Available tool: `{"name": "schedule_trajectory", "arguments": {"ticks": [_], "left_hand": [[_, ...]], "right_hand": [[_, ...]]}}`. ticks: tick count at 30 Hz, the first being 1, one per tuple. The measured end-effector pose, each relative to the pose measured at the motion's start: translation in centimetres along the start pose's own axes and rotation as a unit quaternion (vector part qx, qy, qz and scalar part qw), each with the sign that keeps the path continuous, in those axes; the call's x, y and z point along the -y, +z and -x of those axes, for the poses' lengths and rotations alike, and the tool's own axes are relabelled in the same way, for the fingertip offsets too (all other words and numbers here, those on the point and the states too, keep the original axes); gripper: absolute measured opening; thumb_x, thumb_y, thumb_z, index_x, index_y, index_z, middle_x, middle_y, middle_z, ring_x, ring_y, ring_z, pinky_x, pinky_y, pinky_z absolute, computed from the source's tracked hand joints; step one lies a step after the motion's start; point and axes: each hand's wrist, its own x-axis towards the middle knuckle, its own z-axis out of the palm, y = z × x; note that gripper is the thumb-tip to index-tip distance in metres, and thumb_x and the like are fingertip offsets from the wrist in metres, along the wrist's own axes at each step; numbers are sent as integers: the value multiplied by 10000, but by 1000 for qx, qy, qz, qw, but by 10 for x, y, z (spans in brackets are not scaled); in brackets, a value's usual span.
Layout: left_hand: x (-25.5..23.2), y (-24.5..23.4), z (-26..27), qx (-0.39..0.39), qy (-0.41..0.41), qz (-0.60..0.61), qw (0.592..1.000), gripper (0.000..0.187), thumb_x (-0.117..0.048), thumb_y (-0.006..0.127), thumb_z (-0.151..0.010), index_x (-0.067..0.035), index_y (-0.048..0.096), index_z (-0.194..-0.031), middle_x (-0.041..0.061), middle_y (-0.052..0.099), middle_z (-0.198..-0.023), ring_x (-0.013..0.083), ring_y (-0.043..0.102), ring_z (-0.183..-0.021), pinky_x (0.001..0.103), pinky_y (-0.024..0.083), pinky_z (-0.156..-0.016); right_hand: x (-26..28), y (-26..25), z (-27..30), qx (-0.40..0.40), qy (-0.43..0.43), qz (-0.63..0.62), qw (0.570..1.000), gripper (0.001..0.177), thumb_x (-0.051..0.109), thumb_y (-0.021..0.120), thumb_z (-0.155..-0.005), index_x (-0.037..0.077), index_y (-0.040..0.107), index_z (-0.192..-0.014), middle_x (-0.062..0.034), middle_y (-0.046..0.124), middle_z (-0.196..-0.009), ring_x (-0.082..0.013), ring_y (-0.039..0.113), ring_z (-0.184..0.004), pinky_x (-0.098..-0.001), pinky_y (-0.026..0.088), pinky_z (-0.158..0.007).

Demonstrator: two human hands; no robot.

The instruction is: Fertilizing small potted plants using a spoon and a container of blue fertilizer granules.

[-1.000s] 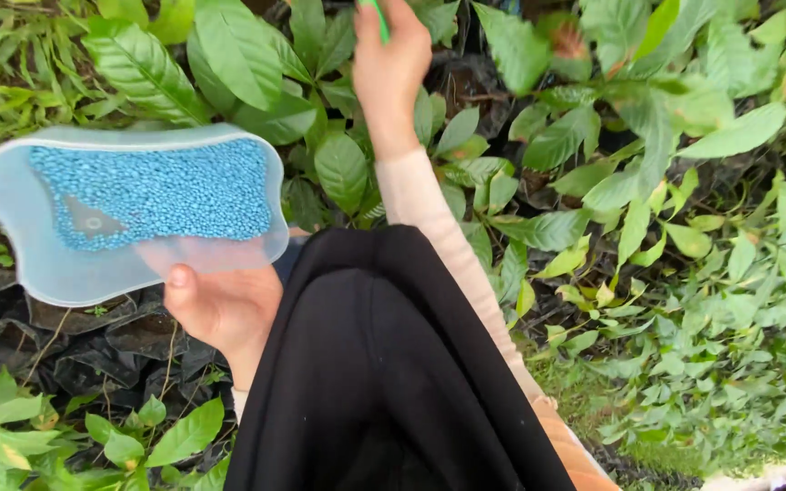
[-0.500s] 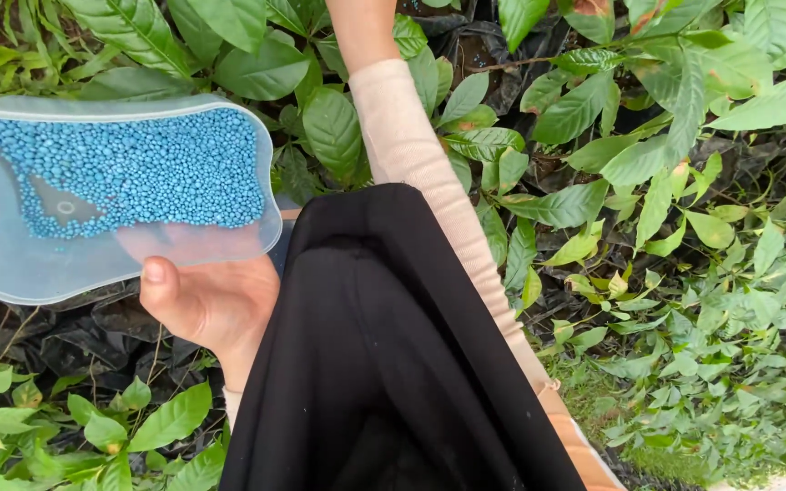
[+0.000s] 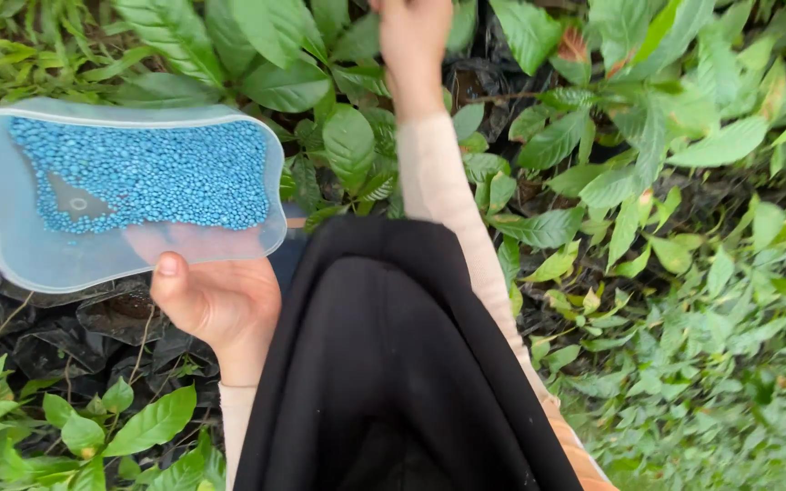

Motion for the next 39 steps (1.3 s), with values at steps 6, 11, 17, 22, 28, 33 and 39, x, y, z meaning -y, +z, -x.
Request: {"name": "schedule_trajectory", "arguments": {"ticks": [6, 11, 17, 22, 28, 33, 39], "left_hand": [[-31, -15, -15, -30, 56, 16, 998, 816, -303, 789, -932, -154, 355, -1607, 61, 447, -1519, 270, 459, -1406, 484, 417, -1200], [-55, -41, -10, -95, 96, 24, 991, 814, -277, 774, -945, -150, 329, -1614, 72, 442, -1585, 276, 438, -1435, 504, 397, -1232], [-86, -82, 2, -134, 135, 40, 981, 841, -272, 765, -944, -169, 321, -1651, 59, 440, -1569, 261, 443, -1426, 499, 416, -1269], [-78, -134, 12, -176, 179, 55, 966, 777, -255, 754, -968, -116, 336, -1608, 76, 450, -1487, 266, 466, -1355, 475, 418, -1166], [-84, -126, 1, -209, 200, 80, 954, 842, -188, 761, -952, -79, 286, -1639, 101, 442, -1512, 264, 482, -1368, 450, 410, -1186], [-87, -123, -6, -230, 194, 102, 948, 930, -142, 776, -899, -87, 240, -1656, 106, 438, -1591, 269, 486, -1403, 458, 412, -1212], [-80, -127, -8, -231, 168, 140, 948, 934, -136, 760, -930, -85, 233, -1700, 120, 449, -1521, 278, 492, -1374, 458, 423, -1198]], "right_hand": [[116, -19, 105, 36, -31, 125, 991, 283, 18, 619, -1034, -73, 671, -1297, -76, 732, -1064, -122, 658, -919, -243, 540, -857], [155, -4, 200, 66, -30, 186, 980, 294, 24, 601, -1067, -56, 647, -1346, -66, 708, -1073, -109, 635, -931, -243, 513, -870], [81, 88, 259, 151, 129, 66, 978, 350, 73, 604, -1043, -55, 597, -1368, -122, 726, -1161, -163, 694, -998, -300, 561, -915], [-13, 182, 254, 100, 183, -89, 974, 358, 82, 605, -1052, -79, 580, -1370, -139, 703, -1165, -173, 677, -1003, -315, 547, -903], [-118, 209, 202, 30, 163, -99, 981, 346, 92, 576, -1051, -66, 559, -1359, -136, 694, -1121, -174, 659, -914, -303, 538, -802], [-122, 215, 173, 7, 132, -66, 989, 317, 94, 567, -1051, -59, 578, -1328, -149, 699, -1102, -173, 653, -882, -292, 524, -750], [-112, 210, 140, -41, 115, -83, 989, 232, 134, 533, -1083, -25, 596, -1239, -116, 674, -1042, -136, 615, -834, -263, 502, -726]]}}
